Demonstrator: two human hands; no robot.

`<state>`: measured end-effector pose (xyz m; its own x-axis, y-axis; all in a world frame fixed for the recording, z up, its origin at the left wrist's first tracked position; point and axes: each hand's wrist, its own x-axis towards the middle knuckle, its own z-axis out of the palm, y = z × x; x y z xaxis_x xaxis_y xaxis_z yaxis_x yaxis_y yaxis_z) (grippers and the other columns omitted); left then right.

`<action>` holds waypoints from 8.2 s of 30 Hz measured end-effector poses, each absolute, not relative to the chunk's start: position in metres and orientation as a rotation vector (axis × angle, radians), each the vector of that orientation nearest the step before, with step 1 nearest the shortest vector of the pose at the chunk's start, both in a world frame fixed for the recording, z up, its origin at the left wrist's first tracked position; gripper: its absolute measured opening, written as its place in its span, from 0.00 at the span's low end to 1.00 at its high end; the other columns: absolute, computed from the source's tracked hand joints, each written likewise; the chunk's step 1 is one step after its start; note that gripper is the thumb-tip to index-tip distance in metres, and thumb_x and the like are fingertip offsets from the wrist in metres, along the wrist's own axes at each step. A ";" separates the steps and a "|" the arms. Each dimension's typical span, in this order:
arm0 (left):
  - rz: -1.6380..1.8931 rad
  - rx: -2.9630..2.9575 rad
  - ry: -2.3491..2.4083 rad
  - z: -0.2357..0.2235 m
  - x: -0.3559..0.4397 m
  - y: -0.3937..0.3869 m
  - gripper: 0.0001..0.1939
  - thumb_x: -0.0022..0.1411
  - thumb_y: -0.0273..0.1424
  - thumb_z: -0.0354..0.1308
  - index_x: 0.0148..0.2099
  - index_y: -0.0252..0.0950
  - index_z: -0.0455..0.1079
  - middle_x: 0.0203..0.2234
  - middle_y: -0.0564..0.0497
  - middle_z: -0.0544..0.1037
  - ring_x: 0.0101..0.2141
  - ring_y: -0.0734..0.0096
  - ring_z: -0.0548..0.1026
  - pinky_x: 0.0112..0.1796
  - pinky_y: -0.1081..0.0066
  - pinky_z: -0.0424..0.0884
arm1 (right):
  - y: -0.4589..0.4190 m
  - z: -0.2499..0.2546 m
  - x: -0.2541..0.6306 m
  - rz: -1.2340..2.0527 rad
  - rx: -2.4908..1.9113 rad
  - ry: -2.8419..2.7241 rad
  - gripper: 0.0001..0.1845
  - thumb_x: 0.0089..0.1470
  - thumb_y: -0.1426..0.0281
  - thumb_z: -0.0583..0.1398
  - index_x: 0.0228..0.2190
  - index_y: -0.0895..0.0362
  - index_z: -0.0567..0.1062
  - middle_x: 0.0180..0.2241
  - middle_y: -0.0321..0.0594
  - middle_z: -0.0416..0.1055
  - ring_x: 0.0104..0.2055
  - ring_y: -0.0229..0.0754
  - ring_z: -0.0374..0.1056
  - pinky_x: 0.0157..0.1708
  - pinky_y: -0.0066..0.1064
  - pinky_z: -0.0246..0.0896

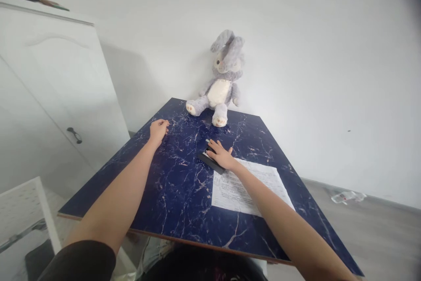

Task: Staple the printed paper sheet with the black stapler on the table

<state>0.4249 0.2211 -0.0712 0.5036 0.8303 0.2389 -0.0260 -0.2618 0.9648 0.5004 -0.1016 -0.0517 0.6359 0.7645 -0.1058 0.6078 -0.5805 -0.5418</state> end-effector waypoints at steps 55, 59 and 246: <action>0.390 2.476 -0.187 -0.049 0.426 0.071 0.16 0.62 0.42 0.56 0.44 0.38 0.77 0.46 0.44 0.79 0.48 0.56 0.75 0.49 0.60 0.70 | -0.166 0.001 0.460 -0.066 -2.120 -1.016 0.32 0.41 0.71 0.65 0.49 0.53 0.62 0.37 0.38 0.73 0.34 0.44 0.71 0.35 0.33 0.65; -0.075 2.769 -0.498 -0.041 0.415 0.043 0.38 0.61 0.54 0.57 0.68 0.44 0.61 0.69 0.43 0.56 0.67 0.43 0.54 0.63 0.48 0.53 | -0.209 0.000 0.483 -0.181 -2.214 -0.918 0.33 0.42 0.68 0.66 0.50 0.54 0.63 0.36 0.38 0.74 0.35 0.46 0.72 0.37 0.35 0.64; 0.297 1.093 0.115 -0.066 0.423 0.004 0.20 0.57 0.46 0.65 0.44 0.41 0.65 0.43 0.50 0.79 0.37 0.65 0.80 0.47 0.60 0.72 | -0.219 -0.041 0.494 -0.307 -1.878 -1.277 0.20 0.57 0.72 0.59 0.50 0.51 0.77 0.47 0.45 0.78 0.48 0.53 0.74 0.48 0.44 0.70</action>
<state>0.4230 0.0042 -0.0657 0.9546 0.2930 0.0536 -0.1802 0.4246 0.8873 0.4942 -0.2191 -0.0407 0.4549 0.6573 0.6009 0.8587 -0.1448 -0.4917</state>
